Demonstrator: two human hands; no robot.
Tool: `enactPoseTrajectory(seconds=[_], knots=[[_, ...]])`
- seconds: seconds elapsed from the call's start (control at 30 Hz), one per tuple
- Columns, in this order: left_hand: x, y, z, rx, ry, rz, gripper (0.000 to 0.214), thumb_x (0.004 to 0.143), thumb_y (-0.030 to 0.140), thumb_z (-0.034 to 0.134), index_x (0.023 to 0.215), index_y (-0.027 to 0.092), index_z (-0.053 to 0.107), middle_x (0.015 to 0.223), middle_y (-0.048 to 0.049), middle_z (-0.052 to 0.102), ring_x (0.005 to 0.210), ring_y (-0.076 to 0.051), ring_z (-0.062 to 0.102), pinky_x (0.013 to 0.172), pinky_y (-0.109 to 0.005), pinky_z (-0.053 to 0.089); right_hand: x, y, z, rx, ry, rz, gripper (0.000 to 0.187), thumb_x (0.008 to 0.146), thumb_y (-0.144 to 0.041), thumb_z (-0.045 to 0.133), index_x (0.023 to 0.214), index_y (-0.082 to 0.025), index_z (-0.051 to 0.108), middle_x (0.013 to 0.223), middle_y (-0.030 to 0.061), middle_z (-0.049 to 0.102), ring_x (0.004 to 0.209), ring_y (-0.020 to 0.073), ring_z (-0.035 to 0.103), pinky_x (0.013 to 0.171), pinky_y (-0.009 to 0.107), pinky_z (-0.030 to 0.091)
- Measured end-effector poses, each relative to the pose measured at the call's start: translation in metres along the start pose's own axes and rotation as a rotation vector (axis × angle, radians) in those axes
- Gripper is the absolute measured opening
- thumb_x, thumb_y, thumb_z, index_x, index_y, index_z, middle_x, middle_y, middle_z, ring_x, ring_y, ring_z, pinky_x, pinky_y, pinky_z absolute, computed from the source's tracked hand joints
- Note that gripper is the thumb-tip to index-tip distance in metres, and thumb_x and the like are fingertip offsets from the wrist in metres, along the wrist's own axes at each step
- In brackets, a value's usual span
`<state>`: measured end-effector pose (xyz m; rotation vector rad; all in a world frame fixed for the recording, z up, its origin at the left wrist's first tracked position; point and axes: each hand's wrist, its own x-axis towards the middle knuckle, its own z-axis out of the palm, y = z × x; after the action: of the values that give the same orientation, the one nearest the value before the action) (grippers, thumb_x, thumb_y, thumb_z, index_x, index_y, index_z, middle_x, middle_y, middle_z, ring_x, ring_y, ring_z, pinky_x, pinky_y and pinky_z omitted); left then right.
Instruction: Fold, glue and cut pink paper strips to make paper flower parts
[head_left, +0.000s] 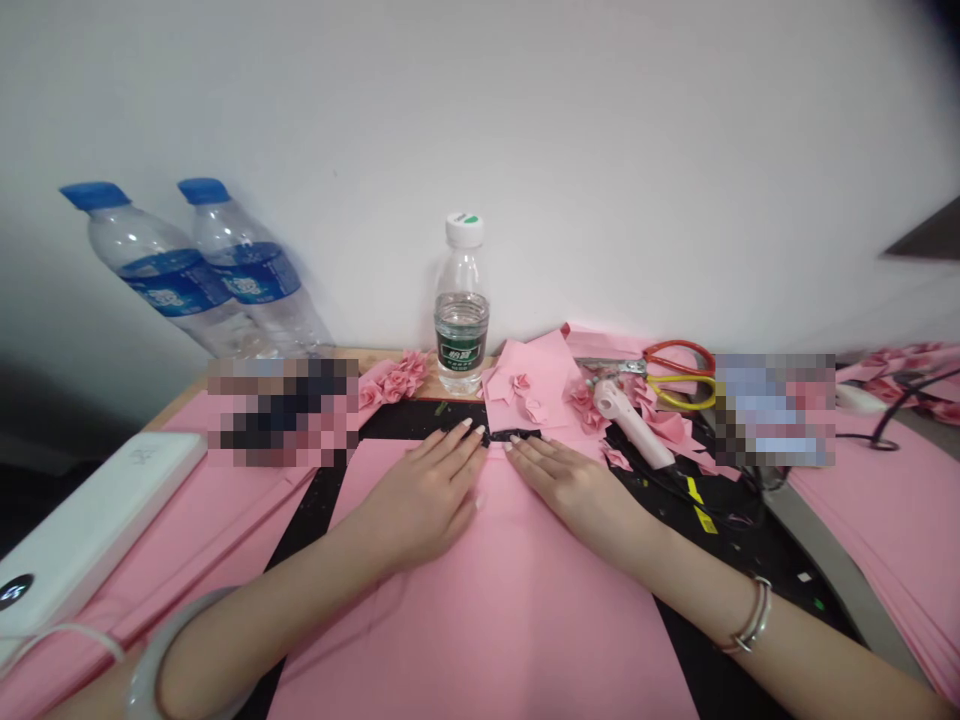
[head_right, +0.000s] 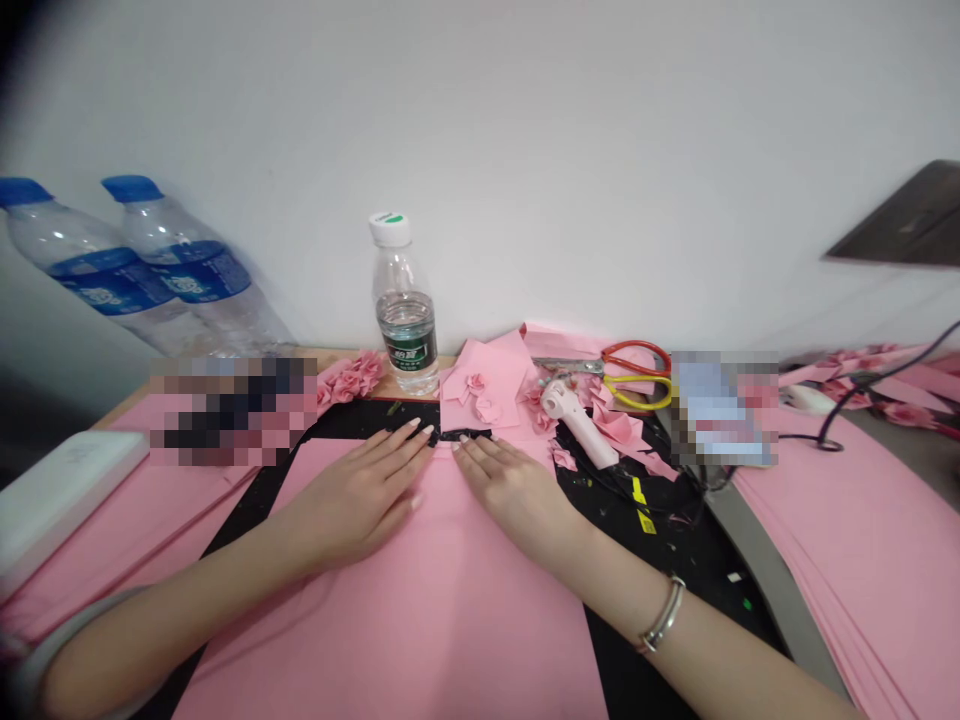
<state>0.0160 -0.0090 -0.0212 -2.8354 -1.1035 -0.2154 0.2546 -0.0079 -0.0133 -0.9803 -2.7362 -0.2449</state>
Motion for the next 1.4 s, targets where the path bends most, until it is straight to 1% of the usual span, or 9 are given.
enactPoseTrajectory(seconds=[0.1,0.23,0.47,0.73,0.93,1.07,1.17,1.27,1.4], knots=[[0.001,0.011,-0.002,-0.015,0.001,0.018,0.054,0.1,0.038,0.039,0.141,0.004,0.044,0.149,-0.0198,0.043,0.14,-0.035,0.036,0.112,-0.048,0.036,0.0,-0.001,-0.001,0.002,0.005,-0.002,0.039,0.087,0.001,0.05,0.124,0.0,0.062,0.122,0.021,0.067,0.114,0.0273,0.064,0.1,0.041,0.053],[-0.001,0.017,0.002,-0.049,0.0,0.003,0.056,0.101,0.039,0.038,0.145,0.004,0.038,0.152,-0.0187,0.039,0.142,-0.031,0.034,0.114,-0.045,0.031,0.002,-0.001,-0.001,0.0,0.01,-0.005,0.038,0.087,0.0,0.051,0.123,0.0,0.062,0.122,0.0213,0.067,0.114,0.0269,0.065,0.1,0.04,0.053],[-0.004,0.016,0.005,-0.132,-0.052,-0.02,0.059,0.1,0.038,0.042,0.148,0.005,0.031,0.155,-0.0186,0.032,0.144,-0.03,0.029,0.116,-0.044,0.027,0.001,-0.001,-0.002,-0.016,-0.019,0.004,0.04,0.088,0.0,0.049,0.125,-0.001,0.061,0.126,0.02,0.065,0.115,0.0268,0.064,0.1,0.04,0.053],[-0.004,0.013,0.001,-0.197,-0.093,-0.032,0.061,0.099,0.038,0.043,0.15,0.007,0.028,0.156,-0.019,0.029,0.144,-0.03,0.029,0.116,-0.044,0.029,0.0,0.002,-0.003,0.083,-0.05,0.027,0.046,0.087,0.0,0.05,0.132,-0.005,0.057,0.132,0.02,0.061,0.12,0.0253,0.06,0.103,0.04,0.051],[-0.003,0.012,-0.001,-0.192,-0.101,-0.053,0.063,0.098,0.041,0.045,0.147,0.004,0.032,0.154,-0.0228,0.032,0.143,-0.031,0.031,0.114,-0.044,0.033,-0.001,0.003,-0.005,0.134,-0.065,0.066,0.047,0.087,0.002,0.047,0.132,-0.005,0.057,0.133,0.0194,0.06,0.122,0.0253,0.059,0.103,0.041,0.05],[-0.005,0.013,-0.002,-0.188,-0.075,-0.078,0.062,0.097,0.042,0.045,0.147,0.006,0.034,0.152,-0.022,0.036,0.142,-0.03,0.034,0.113,-0.044,0.034,-0.001,0.001,-0.007,0.128,-0.081,0.104,0.051,0.085,0.004,0.043,0.134,-0.007,0.056,0.134,0.019,0.059,0.123,0.0248,0.059,0.103,0.042,0.05],[-0.006,0.015,-0.004,-0.146,-0.098,-0.135,0.064,0.096,0.042,0.047,0.146,0.005,0.035,0.151,-0.0225,0.038,0.14,-0.032,0.038,0.111,-0.045,0.037,-0.001,-0.002,-0.009,0.052,-0.087,0.094,0.051,0.084,0.005,0.042,0.131,-0.004,0.058,0.132,0.0198,0.061,0.121,0.0256,0.06,0.101,0.041,0.052],[-0.008,0.018,-0.006,-0.084,-0.119,-0.21,0.068,0.094,0.045,0.047,0.143,-0.001,0.038,0.148,-0.0268,0.04,0.136,-0.036,0.042,0.109,-0.048,0.039,-0.002,-0.004,-0.012,-0.02,-0.085,0.082,0.048,0.082,0.005,0.042,0.125,-0.001,0.061,0.127,0.0222,0.063,0.116,0.0278,0.064,0.098,0.041,0.054],[-0.013,0.022,-0.004,0.018,-0.06,-0.274,0.073,0.09,0.051,0.048,0.138,-0.004,0.043,0.141,-0.0312,0.047,0.131,-0.038,0.049,0.106,-0.048,0.04,-0.005,-0.005,-0.013,-0.041,-0.087,0.085,0.051,0.081,0.005,0.041,0.127,-0.002,0.06,0.129,0.0222,0.062,0.116,0.0278,0.063,0.098,0.041,0.053]])
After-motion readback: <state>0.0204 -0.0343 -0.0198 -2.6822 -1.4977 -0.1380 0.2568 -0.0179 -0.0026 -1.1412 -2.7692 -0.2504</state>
